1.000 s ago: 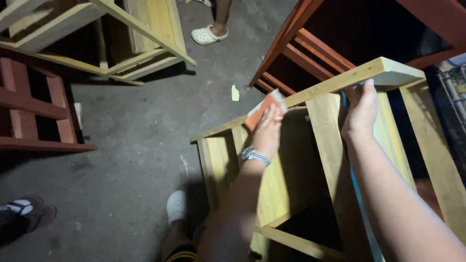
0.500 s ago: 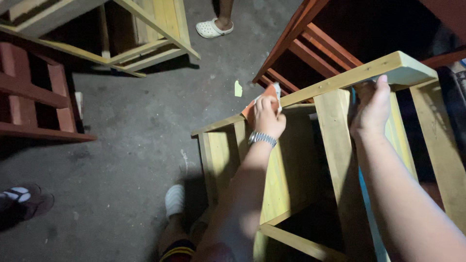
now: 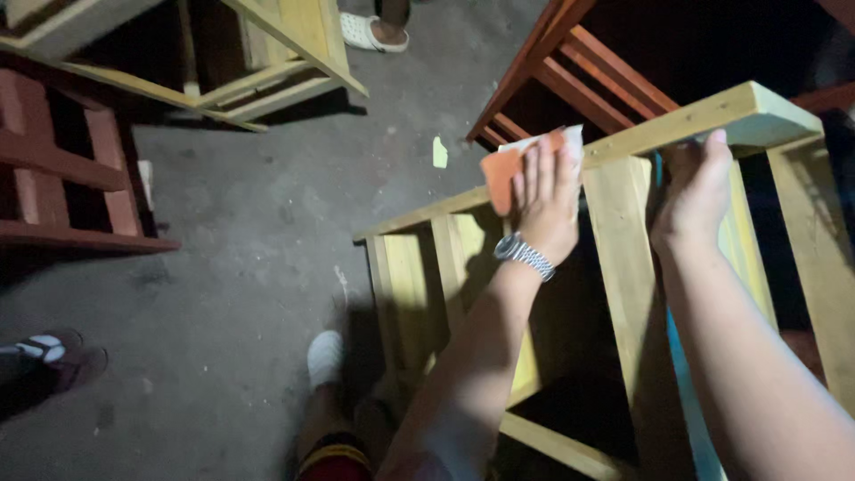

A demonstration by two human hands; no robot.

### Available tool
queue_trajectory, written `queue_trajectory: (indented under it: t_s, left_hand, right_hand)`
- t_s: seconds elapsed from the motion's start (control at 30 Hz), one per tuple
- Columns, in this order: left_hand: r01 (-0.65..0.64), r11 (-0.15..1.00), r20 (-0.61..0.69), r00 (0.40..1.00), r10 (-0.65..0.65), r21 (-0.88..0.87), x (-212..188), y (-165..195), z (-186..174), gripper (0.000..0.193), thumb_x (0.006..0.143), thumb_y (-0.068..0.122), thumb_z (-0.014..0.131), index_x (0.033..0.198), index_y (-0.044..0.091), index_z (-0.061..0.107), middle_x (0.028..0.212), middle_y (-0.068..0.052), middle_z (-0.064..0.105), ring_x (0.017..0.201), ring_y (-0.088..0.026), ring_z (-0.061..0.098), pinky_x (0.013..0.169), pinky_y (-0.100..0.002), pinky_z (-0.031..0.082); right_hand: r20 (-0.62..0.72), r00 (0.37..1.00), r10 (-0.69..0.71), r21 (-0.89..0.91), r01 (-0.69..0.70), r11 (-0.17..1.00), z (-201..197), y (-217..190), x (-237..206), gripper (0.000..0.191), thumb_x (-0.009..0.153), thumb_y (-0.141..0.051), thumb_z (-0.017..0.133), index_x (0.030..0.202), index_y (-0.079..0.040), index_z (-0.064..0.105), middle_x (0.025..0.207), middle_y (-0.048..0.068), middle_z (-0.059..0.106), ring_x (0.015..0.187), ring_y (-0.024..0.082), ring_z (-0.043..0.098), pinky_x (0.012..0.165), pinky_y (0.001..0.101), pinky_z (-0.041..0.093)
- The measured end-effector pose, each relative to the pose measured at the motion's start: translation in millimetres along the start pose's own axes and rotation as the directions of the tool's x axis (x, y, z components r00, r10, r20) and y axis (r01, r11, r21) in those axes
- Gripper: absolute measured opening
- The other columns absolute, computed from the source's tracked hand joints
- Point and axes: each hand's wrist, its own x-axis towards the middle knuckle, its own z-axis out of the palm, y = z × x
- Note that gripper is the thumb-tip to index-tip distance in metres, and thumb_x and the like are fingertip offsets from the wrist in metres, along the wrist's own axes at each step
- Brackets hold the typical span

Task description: The person sands the slatted top of a wooden furniture frame with a sheet of orange sandpaper, rubbing it back and forth across the surface. They then move to other wooden furniture pieces, sanding edges, rails, and inner shelf surfaces, steadying the pieces with their other hand.

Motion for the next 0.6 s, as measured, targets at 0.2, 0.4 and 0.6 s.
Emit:
queue_trajectory:
  t_s: [0.2,0.4,0.6]
  left_hand:
    - [0.394,0.913,-0.012,0.919,-0.395,0.101,-3,-63,-40,0.085,0.081,0.0,0.056,0.157,0.003,0.019,0.162,-0.025,0.022,0.152,-0.043,0.019,0.117,-0.056,0.018]
    - [0.524,0.834,0.126,0.852,-0.509,-0.176,-9,-18,-15,0.075,0.091,0.013,0.05,0.158,-0.005,0.019,0.165,-0.029,0.016,0.153,-0.046,0.017,0.122,-0.054,0.021]
    - [0.308,0.95,0.03,0.95,-0.31,0.056,-28,-81,-14,0.087,0.095,0.001,0.056,0.165,0.001,0.004,0.172,-0.026,0.001,0.159,-0.044,0.0,0.129,-0.051,0.007]
  right_hand:
    - [0.034,0.999,0.002,0.011,-0.002,1.0,1,0,2,0.057,0.107,-0.049,0.048,0.141,-0.004,0.05,0.141,0.009,0.059,0.137,0.024,0.054,0.122,0.0417,0.036]
    - [0.005,0.999,-0.046,0.0,0.046,0.999,-2,3,0,0.051,0.111,-0.046,0.05,0.141,-0.005,0.05,0.14,0.008,0.057,0.138,0.022,0.053,0.124,0.0417,0.037]
    - [0.004,1.0,-0.017,-0.005,0.017,1.0,0,1,1,0.05,0.108,-0.046,0.048,0.136,-0.005,0.053,0.136,0.008,0.061,0.133,0.023,0.056,0.119,0.041,0.04]
